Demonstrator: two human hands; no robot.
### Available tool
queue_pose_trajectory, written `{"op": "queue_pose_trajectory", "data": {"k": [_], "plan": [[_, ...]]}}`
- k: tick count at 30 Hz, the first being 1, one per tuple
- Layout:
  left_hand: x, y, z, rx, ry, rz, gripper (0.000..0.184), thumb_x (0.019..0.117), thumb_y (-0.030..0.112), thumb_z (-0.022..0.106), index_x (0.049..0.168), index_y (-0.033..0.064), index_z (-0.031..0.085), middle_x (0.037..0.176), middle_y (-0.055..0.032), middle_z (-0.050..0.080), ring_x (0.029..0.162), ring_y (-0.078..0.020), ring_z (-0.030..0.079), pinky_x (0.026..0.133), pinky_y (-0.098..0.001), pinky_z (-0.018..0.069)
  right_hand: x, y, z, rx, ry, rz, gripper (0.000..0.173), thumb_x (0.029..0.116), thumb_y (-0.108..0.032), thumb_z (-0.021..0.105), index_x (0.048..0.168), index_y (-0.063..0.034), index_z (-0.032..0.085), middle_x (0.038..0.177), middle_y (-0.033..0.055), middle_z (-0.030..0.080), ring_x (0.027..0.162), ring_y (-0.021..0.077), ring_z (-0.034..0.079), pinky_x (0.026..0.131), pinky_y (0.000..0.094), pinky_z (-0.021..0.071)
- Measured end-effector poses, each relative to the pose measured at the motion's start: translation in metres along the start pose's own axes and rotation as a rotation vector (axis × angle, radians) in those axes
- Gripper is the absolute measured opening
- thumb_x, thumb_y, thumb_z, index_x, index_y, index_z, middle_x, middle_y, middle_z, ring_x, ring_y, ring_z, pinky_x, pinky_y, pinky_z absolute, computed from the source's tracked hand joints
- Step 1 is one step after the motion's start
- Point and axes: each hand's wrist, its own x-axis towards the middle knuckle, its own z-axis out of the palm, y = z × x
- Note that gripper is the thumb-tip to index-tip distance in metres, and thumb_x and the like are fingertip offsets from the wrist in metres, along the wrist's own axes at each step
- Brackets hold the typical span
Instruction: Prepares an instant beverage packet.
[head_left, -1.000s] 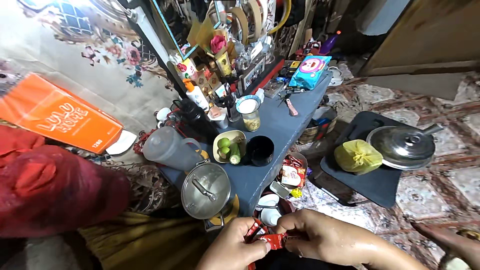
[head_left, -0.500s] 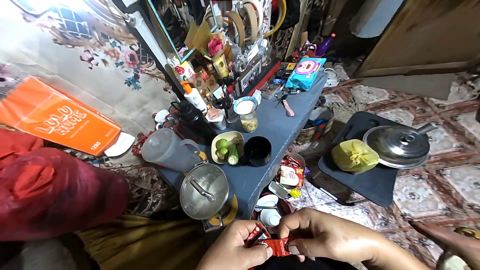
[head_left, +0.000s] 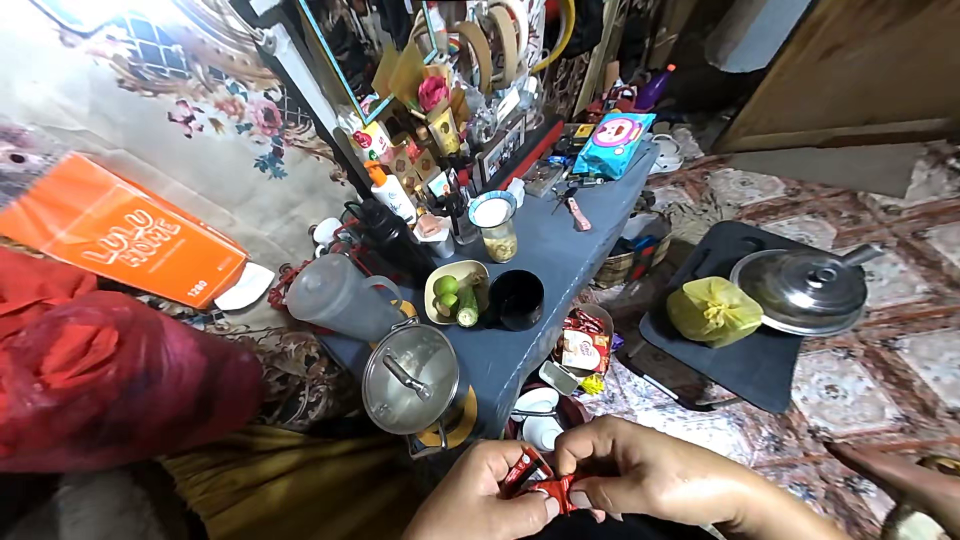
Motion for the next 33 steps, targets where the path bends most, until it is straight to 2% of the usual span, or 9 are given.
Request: {"op": "queue_pose_trajectory", "data": {"k": [3, 7, 12, 16, 21, 24, 29, 33], "plan": [[0.0, 0.0, 0.002, 0.019, 0.007, -0.005, 0.006, 0.0914, 0.005, 0.065, 0.097, 0.0025, 0.066, 0.076, 0.006, 0.064, 0.064, 0.0031, 0.056, 0.058, -0.0155, 0.0472, -0.001, 0.002, 0.002, 0.004, 0.011, -0.003, 0.006, 0.0958, -0.013, 0.063, 0.094, -0.0101, 0.069, 0.074, -0.0066, 0.065, 0.063, -0.0004, 0.059, 0.057, 0.0175, 0.0496], [-0.002, 0.002, 0.006, 0.082, 0.039, -0.039, 0.007, 0.0898, 0.006, 0.066, 0.096, 0.0026, 0.066, 0.076, 0.0052, 0.064, 0.065, 0.0026, 0.058, 0.059, -0.0167, 0.0482, -0.002, 0.003, 0.006, -0.043, 0.043, 0.008, 0.003, 0.092, -0.015, 0.067, 0.091, -0.0118, 0.068, 0.07, -0.0086, 0.059, 0.061, -0.0016, 0.053, 0.055, 0.018, 0.042], [-0.001, 0.007, 0.014, 0.286, 0.102, -0.163, 0.012, 0.0852, 0.011, 0.07, 0.094, 0.0037, 0.069, 0.075, 0.0013, 0.066, 0.066, -0.0011, 0.061, 0.06, -0.0207, 0.0511, -0.003, 0.001, 0.012, -0.174, 0.11, 0.092, 0.006, 0.0882, -0.015, 0.069, 0.085, -0.0113, 0.068, 0.067, -0.0075, 0.056, 0.059, -0.0008, 0.049, 0.053, 0.0207, 0.0386], [0.001, 0.012, 0.022, 0.515, 0.167, -0.296, 0.013, 0.0825, 0.019, 0.071, 0.087, 0.0064, 0.069, 0.071, -0.0011, 0.064, 0.063, -0.0069, 0.06, 0.057, -0.0275, 0.0491, -0.002, 0.003, 0.02, -0.303, 0.181, 0.142, 0.008, 0.0864, -0.015, 0.069, 0.082, -0.0082, 0.067, 0.068, -0.0022, 0.058, 0.061, 0.0046, 0.052, 0.055, 0.0276, 0.0414], [0.007, 0.013, 0.029, 0.632, 0.157, -0.504, 0.016, 0.0836, 0.024, 0.068, 0.088, 0.0087, 0.07, 0.075, -0.0024, 0.065, 0.068, -0.0119, 0.063, 0.062, -0.0341, 0.0512, 0.0, 0.005, 0.032, -0.531, 0.214, 0.219, 0.013, 0.0867, -0.017, 0.067, 0.084, -0.0042, 0.067, 0.073, 0.0097, 0.063, 0.069, 0.0237, 0.061, 0.061, 0.0476, 0.0472], [0.009, 0.001, 0.029, 0.595, 0.182, -0.505, 0.014, 0.0834, 0.023, 0.068, 0.081, 0.0096, 0.068, 0.071, -0.0005, 0.062, 0.065, -0.0101, 0.06, 0.06, -0.033, 0.049, -0.001, 0.008, 0.041, -0.608, 0.249, 0.259, 0.016, 0.0896, -0.018, 0.065, 0.087, -0.0032, 0.067, 0.075, 0.0131, 0.065, 0.073, 0.0301, 0.065, 0.064, 0.0532, 0.0496], [0.003, -0.023, 0.03, 0.31, 0.25, -0.408, 0.011, 0.0837, 0.013, 0.067, 0.074, 0.0098, 0.063, 0.062, 0.0041, 0.056, 0.053, -0.0038, 0.053, 0.05, -0.0243, 0.0438, -0.006, 0.016, 0.057, -0.725, 0.382, 0.168, 0.014, 0.0878, -0.018, 0.064, 0.083, -0.0048, 0.066, 0.067, 0.0133, 0.063, 0.065, 0.0331, 0.066, 0.057, 0.056, 0.0502], [0.0, -0.03, 0.03, 0.184, 0.184, -0.445, 0.008, 0.0849, 0.011, 0.066, 0.077, 0.0103, 0.064, 0.062, 0.0041, 0.056, 0.049, -0.0046, 0.05, 0.047, -0.0248, 0.0418, -0.011, 0.021, 0.067, -0.863, 0.428, 0.074, 0.012, 0.0863, -0.017, 0.066, 0.079, -0.0068, 0.065, 0.062, 0.0114, 0.062, 0.058, 0.0319, 0.066, 0.051, 0.054, 0.051]]}}
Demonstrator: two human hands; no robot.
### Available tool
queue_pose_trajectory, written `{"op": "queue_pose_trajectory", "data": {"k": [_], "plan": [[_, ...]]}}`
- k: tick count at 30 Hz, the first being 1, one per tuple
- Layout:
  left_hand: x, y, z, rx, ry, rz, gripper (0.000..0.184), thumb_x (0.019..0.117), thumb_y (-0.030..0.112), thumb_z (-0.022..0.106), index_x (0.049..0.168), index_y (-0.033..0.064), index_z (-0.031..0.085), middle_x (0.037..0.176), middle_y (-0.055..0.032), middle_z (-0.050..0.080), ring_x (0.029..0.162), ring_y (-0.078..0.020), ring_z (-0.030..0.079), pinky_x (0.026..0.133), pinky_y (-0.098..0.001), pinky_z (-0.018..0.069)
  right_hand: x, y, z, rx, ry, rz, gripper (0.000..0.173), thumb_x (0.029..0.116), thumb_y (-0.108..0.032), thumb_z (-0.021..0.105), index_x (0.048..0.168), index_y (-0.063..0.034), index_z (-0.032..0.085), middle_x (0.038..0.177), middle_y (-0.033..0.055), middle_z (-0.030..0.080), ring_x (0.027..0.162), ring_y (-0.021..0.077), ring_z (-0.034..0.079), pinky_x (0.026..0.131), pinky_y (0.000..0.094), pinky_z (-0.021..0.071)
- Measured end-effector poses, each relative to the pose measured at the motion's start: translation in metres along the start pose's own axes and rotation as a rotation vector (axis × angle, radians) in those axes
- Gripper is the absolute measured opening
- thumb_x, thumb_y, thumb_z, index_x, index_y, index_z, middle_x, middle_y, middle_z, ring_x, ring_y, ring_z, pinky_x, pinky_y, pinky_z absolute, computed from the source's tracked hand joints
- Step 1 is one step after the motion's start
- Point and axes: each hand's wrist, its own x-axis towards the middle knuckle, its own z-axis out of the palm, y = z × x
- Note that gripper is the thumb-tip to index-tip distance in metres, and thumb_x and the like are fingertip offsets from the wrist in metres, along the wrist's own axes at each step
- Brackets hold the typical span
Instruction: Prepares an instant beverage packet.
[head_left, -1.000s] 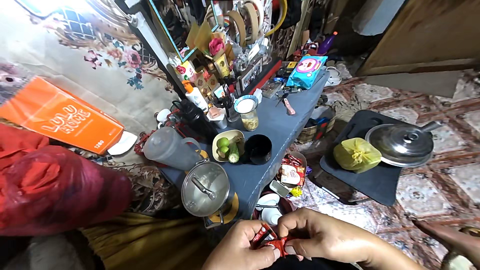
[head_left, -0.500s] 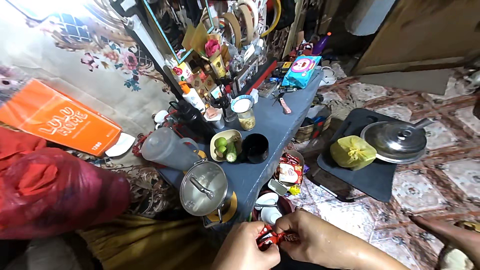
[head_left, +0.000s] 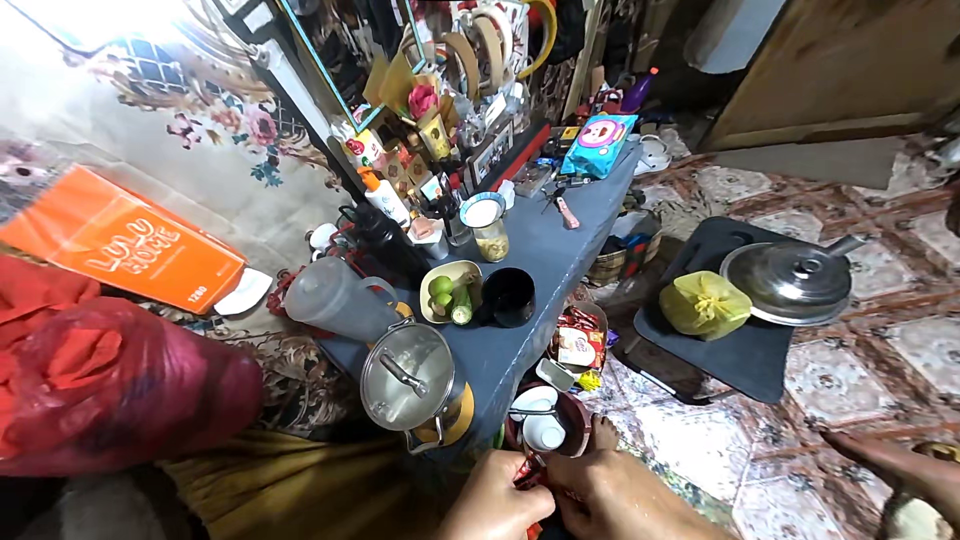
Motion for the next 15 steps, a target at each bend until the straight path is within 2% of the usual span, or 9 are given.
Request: {"op": "queue_pose_trajectory", "data": {"k": [3, 6, 10, 11, 15], "plan": [[0.001, -0.004, 0.0, -0.047, -0.04, 0.002, 0.005, 0.0853, 0.01, 0.065, 0.081, 0.0088, 0.067, 0.065, 0.0051, 0.058, 0.053, -0.0029, 0.051, 0.051, -0.0236, 0.0434, -0.003, -0.004, -0.001, -0.07, -0.001, -0.036, 0.012, 0.0855, -0.014, 0.065, 0.077, -0.0066, 0.064, 0.061, 0.0116, 0.061, 0.056, 0.0319, 0.065, 0.048, 0.0529, 0.0497], [0.001, -0.005, 0.0, -0.066, -0.058, 0.006, 0.005, 0.0852, 0.01, 0.065, 0.08, 0.0095, 0.066, 0.064, 0.0066, 0.057, 0.054, -0.002, 0.051, 0.051, -0.0229, 0.043, -0.002, -0.005, -0.004, -0.08, -0.044, -0.03, 0.013, 0.0876, -0.015, 0.063, 0.078, -0.0066, 0.063, 0.062, 0.0118, 0.061, 0.057, 0.0324, 0.066, 0.049, 0.0529, 0.0497], [0.001, 0.001, -0.008, -0.043, -0.1, 0.037, 0.012, 0.0898, 0.013, 0.065, 0.078, 0.0106, 0.063, 0.062, 0.0078, 0.053, 0.054, -0.0017, 0.048, 0.052, -0.0219, 0.0409, 0.005, 0.005, -0.017, 0.09, -0.193, 0.037, 0.016, 0.0933, -0.018, 0.063, 0.091, -0.0038, 0.069, 0.074, 0.0154, 0.067, 0.07, 0.036, 0.069, 0.063, 0.0592, 0.0531], [0.0, 0.003, -0.01, -0.057, -0.115, 0.05, 0.013, 0.092, 0.013, 0.063, 0.079, 0.0108, 0.062, 0.062, 0.0087, 0.052, 0.053, -0.0006, 0.048, 0.051, -0.0203, 0.0404, 0.007, 0.01, -0.02, 0.165, -0.227, 0.037, 0.016, 0.0948, -0.019, 0.063, 0.094, -0.004, 0.07, 0.077, 0.0145, 0.068, 0.072, 0.0334, 0.068, 0.065, 0.0575, 0.053], [-0.005, 0.015, -0.016, -0.068, -0.134, 0.087, 0.016, 0.0958, 0.012, 0.059, 0.08, 0.0111, 0.063, 0.062, 0.0105, 0.053, 0.053, 0.002, 0.048, 0.051, -0.0171, 0.04, 0.009, 0.021, -0.027, 0.375, -0.258, -0.01, 0.017, 0.0969, -0.022, 0.063, 0.092, -0.0072, 0.069, 0.074, 0.0056, 0.064, 0.064, 0.0164, 0.06, 0.059, 0.0403, 0.0488]]}}
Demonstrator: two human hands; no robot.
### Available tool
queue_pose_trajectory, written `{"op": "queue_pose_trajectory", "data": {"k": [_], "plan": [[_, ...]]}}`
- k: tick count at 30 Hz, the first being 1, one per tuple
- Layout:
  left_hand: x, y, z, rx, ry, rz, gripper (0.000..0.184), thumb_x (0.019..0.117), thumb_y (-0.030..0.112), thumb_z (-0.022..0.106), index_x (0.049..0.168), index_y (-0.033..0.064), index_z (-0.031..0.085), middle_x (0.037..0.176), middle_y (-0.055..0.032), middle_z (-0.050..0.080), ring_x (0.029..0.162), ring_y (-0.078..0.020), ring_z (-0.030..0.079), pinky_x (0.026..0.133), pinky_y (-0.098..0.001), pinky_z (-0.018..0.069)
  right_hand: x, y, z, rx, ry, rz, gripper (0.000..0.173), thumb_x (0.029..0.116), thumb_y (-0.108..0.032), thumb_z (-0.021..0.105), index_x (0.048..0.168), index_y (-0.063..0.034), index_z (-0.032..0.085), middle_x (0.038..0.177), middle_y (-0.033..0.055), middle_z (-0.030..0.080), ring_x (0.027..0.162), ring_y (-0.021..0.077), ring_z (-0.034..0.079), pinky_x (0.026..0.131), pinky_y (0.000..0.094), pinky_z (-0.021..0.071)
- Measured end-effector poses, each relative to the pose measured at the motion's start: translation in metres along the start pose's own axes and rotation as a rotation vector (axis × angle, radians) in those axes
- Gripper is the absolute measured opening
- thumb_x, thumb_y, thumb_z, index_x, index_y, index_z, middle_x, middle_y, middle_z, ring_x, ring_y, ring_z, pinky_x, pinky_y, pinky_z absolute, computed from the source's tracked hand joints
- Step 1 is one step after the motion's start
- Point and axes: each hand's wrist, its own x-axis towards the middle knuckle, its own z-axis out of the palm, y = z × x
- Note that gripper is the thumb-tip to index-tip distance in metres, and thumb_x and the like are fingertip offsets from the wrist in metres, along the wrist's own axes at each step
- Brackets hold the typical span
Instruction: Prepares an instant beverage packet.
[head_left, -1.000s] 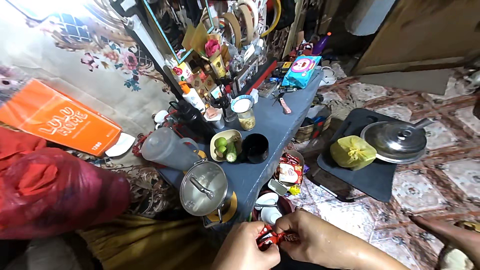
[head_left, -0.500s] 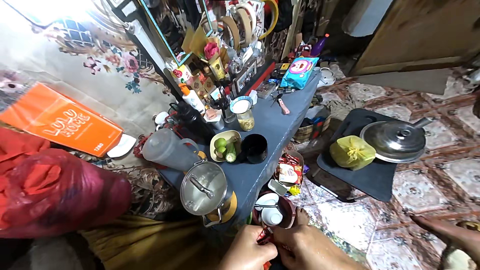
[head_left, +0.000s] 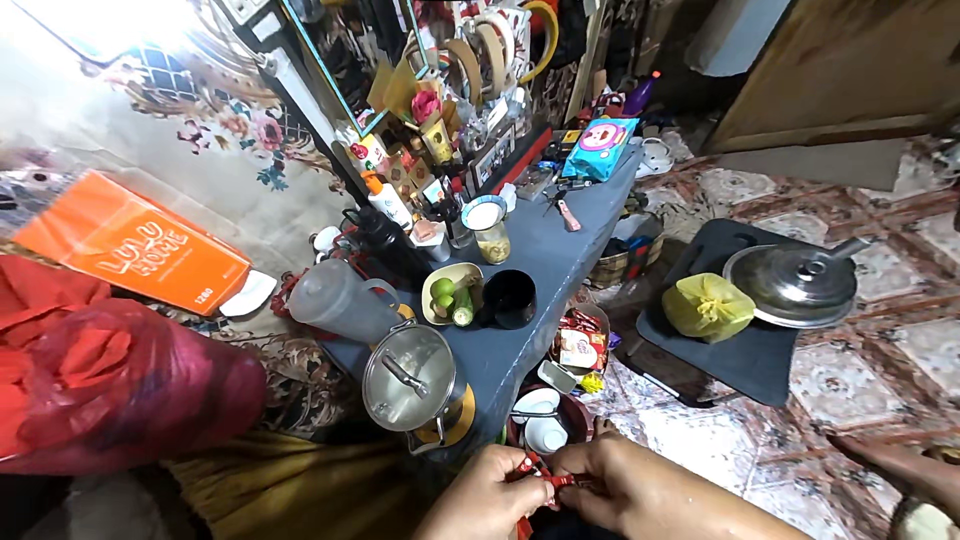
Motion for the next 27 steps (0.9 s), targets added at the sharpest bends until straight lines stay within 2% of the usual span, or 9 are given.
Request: {"op": "queue_pose_trajectory", "data": {"k": [3, 7, 12, 15, 18, 20, 23, 27], "plan": [[-0.001, 0.006, 0.0, 0.063, 0.012, 0.016, 0.017, 0.0945, 0.013, 0.061, 0.078, 0.0115, 0.063, 0.061, 0.0096, 0.052, 0.052, 0.0011, 0.047, 0.049, -0.018, 0.0395, 0.001, -0.002, -0.002, 0.018, 0.008, -0.009, 0.016, 0.0956, -0.021, 0.063, 0.088, -0.0076, 0.069, 0.07, 0.0036, 0.062, 0.062, 0.0131, 0.058, 0.056, 0.0364, 0.0464], [0.0, 0.009, 0.002, 0.167, 0.044, 0.062, 0.018, 0.0931, 0.016, 0.063, 0.077, 0.0088, 0.065, 0.062, 0.0071, 0.053, 0.054, -0.0002, 0.049, 0.052, -0.0206, 0.0409, 0.003, -0.006, 0.0, 0.005, 0.042, -0.01, 0.012, 0.0891, -0.016, 0.065, 0.081, -0.007, 0.066, 0.07, 0.0053, 0.062, 0.063, 0.0156, 0.059, 0.056, 0.0387, 0.0463], [0.0, 0.008, 0.002, 0.126, 0.058, 0.143, 0.018, 0.0927, 0.013, 0.061, 0.075, 0.0092, 0.064, 0.062, 0.009, 0.051, 0.054, 0.0018, 0.047, 0.052, -0.0184, 0.0385, 0.003, -0.001, 0.011, 0.055, 0.207, -0.147, 0.016, 0.0851, -0.014, 0.066, 0.071, -0.008, 0.061, 0.061, 0.0017, 0.056, 0.055, 0.0076, 0.052, 0.048, 0.0295, 0.0384], [0.001, 0.004, 0.003, 0.048, 0.053, 0.158, 0.018, 0.0914, 0.009, 0.06, 0.073, 0.0104, 0.063, 0.061, 0.0103, 0.051, 0.053, 0.0029, 0.046, 0.05, -0.0171, 0.0374, 0.002, -0.003, 0.018, -0.028, 0.296, -0.192, 0.018, 0.0838, -0.014, 0.066, 0.069, -0.0082, 0.058, 0.062, 0.0042, 0.056, 0.055, 0.0129, 0.054, 0.048, 0.034, 0.0404], [0.001, 0.003, 0.004, 0.018, 0.04, 0.113, 0.019, 0.0913, 0.008, 0.059, 0.072, 0.0111, 0.062, 0.06, 0.0104, 0.051, 0.053, 0.0027, 0.046, 0.051, -0.0171, 0.0382, 0.001, -0.008, 0.024, -0.27, 0.363, -0.218, 0.017, 0.0863, -0.016, 0.065, 0.071, -0.0083, 0.061, 0.067, 0.0065, 0.062, 0.062, 0.0205, 0.063, 0.053, 0.0417, 0.0502], [0.001, 0.0, 0.004, 0.011, 0.019, 0.089, 0.019, 0.0921, 0.009, 0.059, 0.073, 0.0105, 0.063, 0.061, 0.0097, 0.053, 0.053, 0.0023, 0.047, 0.051, -0.0175, 0.0385, 0.0, -0.006, 0.026, -0.374, 0.365, -0.221, 0.017, 0.0875, -0.017, 0.064, 0.072, -0.0097, 0.061, 0.068, 0.006, 0.063, 0.065, 0.0218, 0.065, 0.055, 0.0425, 0.052], [-0.001, -0.003, 0.003, -0.012, 0.0, 0.07, 0.018, 0.0946, 0.01, 0.058, 0.078, 0.0092, 0.064, 0.062, 0.0098, 0.053, 0.053, 0.0029, 0.047, 0.051, -0.0164, 0.0389, -0.001, -0.005, 0.019, -0.205, 0.229, -0.126, 0.013, 0.0894, -0.014, 0.065, 0.079, -0.0059, 0.067, 0.074, 0.0091, 0.066, 0.067, 0.0233, 0.067, 0.058, 0.0461, 0.0536], [-0.003, 0.0, 0.001, -0.037, 0.033, 0.043, 0.021, 0.097, 0.011, 0.052, 0.078, 0.0102, 0.062, 0.063, 0.0094, 0.053, 0.054, 0.0018, 0.048, 0.052, -0.0171, 0.0405, 0.001, 0.002, 0.01, 0.004, 0.127, -0.048, 0.014, 0.0926, -0.015, 0.063, 0.086, -0.0043, 0.068, 0.069, 0.0085, 0.063, 0.061, 0.0177, 0.06, 0.055, 0.0398, 0.0475]]}}
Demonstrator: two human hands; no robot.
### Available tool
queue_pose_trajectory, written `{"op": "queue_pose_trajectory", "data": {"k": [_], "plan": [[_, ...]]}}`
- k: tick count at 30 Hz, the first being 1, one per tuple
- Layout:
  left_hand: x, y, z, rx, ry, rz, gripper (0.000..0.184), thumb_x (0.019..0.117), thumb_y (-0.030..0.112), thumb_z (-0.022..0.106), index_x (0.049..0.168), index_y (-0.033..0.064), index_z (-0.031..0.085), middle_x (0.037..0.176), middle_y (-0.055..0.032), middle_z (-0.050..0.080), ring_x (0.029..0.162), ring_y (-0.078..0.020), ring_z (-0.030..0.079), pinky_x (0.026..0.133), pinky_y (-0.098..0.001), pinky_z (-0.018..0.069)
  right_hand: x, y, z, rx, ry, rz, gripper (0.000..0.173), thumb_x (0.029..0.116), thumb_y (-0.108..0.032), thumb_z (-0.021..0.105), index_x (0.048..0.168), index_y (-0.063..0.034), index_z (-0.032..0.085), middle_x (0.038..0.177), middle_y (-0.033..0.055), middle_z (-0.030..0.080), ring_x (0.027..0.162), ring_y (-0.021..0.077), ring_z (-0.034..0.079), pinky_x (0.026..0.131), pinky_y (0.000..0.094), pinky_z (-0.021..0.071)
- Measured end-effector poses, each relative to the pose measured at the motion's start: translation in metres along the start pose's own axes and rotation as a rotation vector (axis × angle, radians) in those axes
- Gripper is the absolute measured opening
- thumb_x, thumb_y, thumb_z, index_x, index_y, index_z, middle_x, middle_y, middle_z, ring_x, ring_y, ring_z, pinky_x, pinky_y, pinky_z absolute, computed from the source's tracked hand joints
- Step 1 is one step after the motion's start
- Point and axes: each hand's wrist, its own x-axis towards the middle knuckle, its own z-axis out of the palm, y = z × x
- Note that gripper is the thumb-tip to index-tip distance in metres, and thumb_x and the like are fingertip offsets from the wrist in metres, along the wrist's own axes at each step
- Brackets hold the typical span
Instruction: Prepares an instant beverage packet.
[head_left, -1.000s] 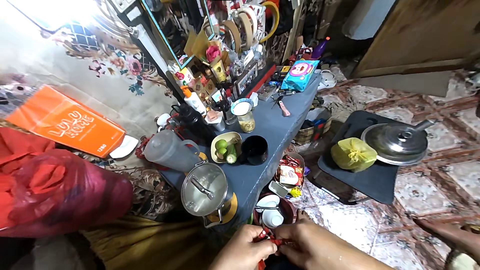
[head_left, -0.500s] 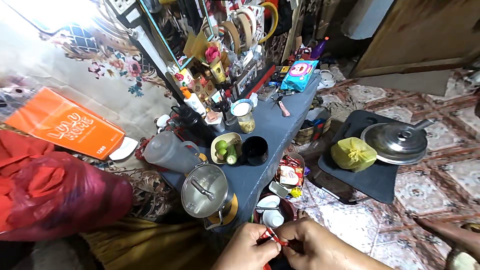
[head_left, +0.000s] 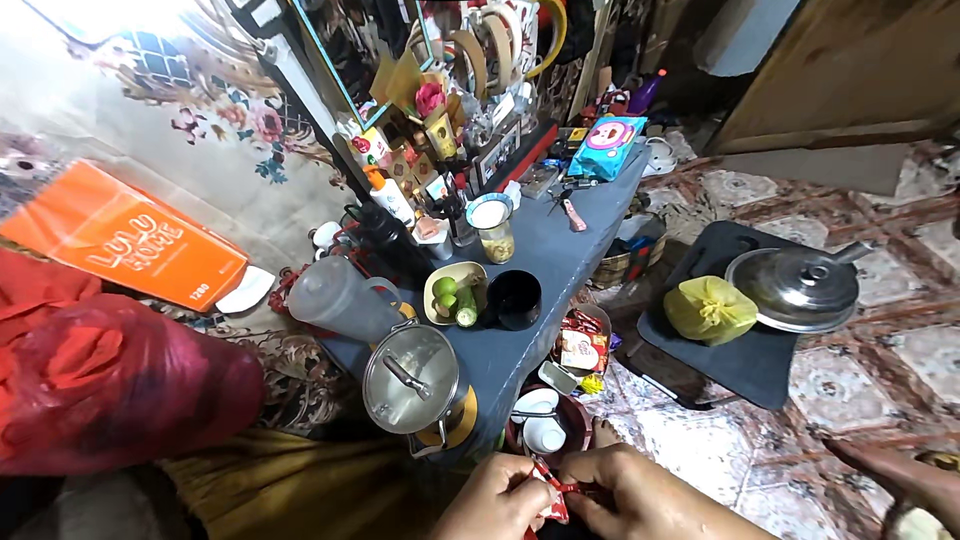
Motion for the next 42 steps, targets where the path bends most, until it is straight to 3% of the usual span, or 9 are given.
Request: {"op": "queue_pose_trajectory", "data": {"k": [12, 17, 19, 21, 26, 30, 32, 35, 42], "plan": [[0.001, -0.005, 0.0, 0.121, -0.029, 0.084, 0.022, 0.0953, 0.011, 0.057, 0.075, 0.0071, 0.062, 0.059, 0.0077, 0.05, 0.052, 0.0015, 0.046, 0.051, -0.0179, 0.0389, 0.0, 0.0, 0.005, -0.128, 0.026, -0.2, 0.022, 0.0935, -0.015, 0.061, 0.074, -0.0058, 0.063, 0.074, 0.0092, 0.065, 0.072, 0.0218, 0.066, 0.062, 0.0436, 0.0516], [0.004, -0.007, 0.005, 0.051, -0.127, 0.135, 0.022, 0.0971, 0.007, 0.056, 0.078, 0.0021, 0.066, 0.063, 0.0053, 0.055, 0.055, 0.0014, 0.048, 0.053, -0.0176, 0.0405, 0.001, 0.038, 0.007, -0.462, 0.362, -0.033, 0.022, 0.088, -0.022, 0.061, 0.071, -0.0083, 0.064, 0.069, 0.0077, 0.065, 0.063, 0.0253, 0.068, 0.053, 0.0501, 0.0548], [0.008, -0.005, 0.008, -0.004, -0.058, 0.115, 0.022, 0.0989, 0.008, 0.054, 0.081, 0.0041, 0.066, 0.064, 0.0064, 0.056, 0.056, 0.0011, 0.051, 0.054, -0.0175, 0.0432, 0.002, 0.052, -0.017, -0.263, 0.305, 0.237, 0.02, 0.0956, -0.017, 0.059, 0.086, -0.0031, 0.07, 0.074, 0.0099, 0.067, 0.065, 0.0252, 0.066, 0.06, 0.0506, 0.0551], [0.011, -0.005, 0.007, -0.074, -0.008, 0.099, 0.022, 0.1033, 0.012, 0.051, 0.088, 0.0049, 0.066, 0.068, 0.0064, 0.06, 0.059, -0.0002, 0.055, 0.057, -0.0185, 0.0482, -0.001, 0.054, -0.034, 0.038, 0.198, 0.367, 0.023, 0.1029, -0.021, 0.052, 0.096, -0.0073, 0.069, 0.072, 0.0013, 0.064, 0.056, 0.0109, 0.058, 0.054, 0.0324, 0.0506], [0.023, -0.006, 0.012, -0.026, -0.071, 0.115, 0.016, 0.0946, 0.003, 0.056, 0.105, -0.0009, 0.068, 0.089, 0.0004, 0.068, 0.074, -0.001, 0.061, 0.07, -0.0209, 0.0525, -0.008, 0.039, -0.019, 0.523, 0.169, 0.232, 0.02, 0.0874, -0.026, 0.076, 0.1, -0.0122, 0.07, 0.083, -0.0067, 0.069, 0.07, 0.0018, 0.063, 0.063, 0.0226, 0.0533], [0.021, -0.01, 0.022, 0.035, -0.007, 0.049, 0.013, 0.0936, 0.002, 0.058, 0.102, -0.0026, 0.066, 0.08, -0.0006, 0.067, 0.071, -0.004, 0.062, 0.068, -0.0241, 0.0531, -0.006, 0.028, 0.004, 0.505, 0.203, 0.201, 0.028, 0.0821, -0.017, 0.081, 0.105, -0.0079, 0.066, 0.089, -0.0028, 0.071, 0.079, 0.004, 0.067, 0.072, 0.0247, 0.0577], [0.017, -0.012, 0.022, -0.021, 0.036, 0.035, 0.03, 0.0971, 0.0, 0.057, 0.126, -0.0089, 0.056, 0.092, -0.0071, 0.072, 0.076, -0.0103, 0.068, 0.072, -0.0294, 0.058, -0.004, 0.03, 0.007, 0.467, 0.22, 0.224, 0.031, 0.083, -0.017, 0.081, 0.109, -0.0071, 0.067, 0.093, -0.0001, 0.073, 0.083, 0.0062, 0.069, 0.076, 0.0278, 0.0592], [0.013, -0.01, 0.021, -0.09, 0.018, 0.02, 0.071, 0.0985, -0.003, 0.055, 0.157, -0.0108, 0.016, 0.114, -0.0163, 0.07, 0.086, -0.017, 0.073, 0.08, -0.0363, 0.0626, -0.003, 0.033, 0.007, 0.449, 0.174, 0.218, 0.026, 0.089, -0.02, 0.076, 0.109, -0.0045, 0.07, 0.092, 0.0022, 0.071, 0.081, 0.0059, 0.066, 0.075, 0.0277, 0.0558], [0.013, -0.004, 0.021, 0.063, 0.048, 0.109, 0.078, 0.097, -0.001, 0.062, 0.158, -0.0112, 0.014, 0.104, -0.0135, 0.074, 0.084, -0.0162, 0.074, 0.079, -0.0355, 0.0631, 0.002, 0.029, 0.002, 0.49, 0.118, 0.157, 0.014, 0.096, -0.017, 0.067, 0.094, -0.0034, 0.069, 0.074, -0.0028, 0.064, 0.066, 0.0011, 0.06, 0.064, 0.0219, 0.0508]]}}
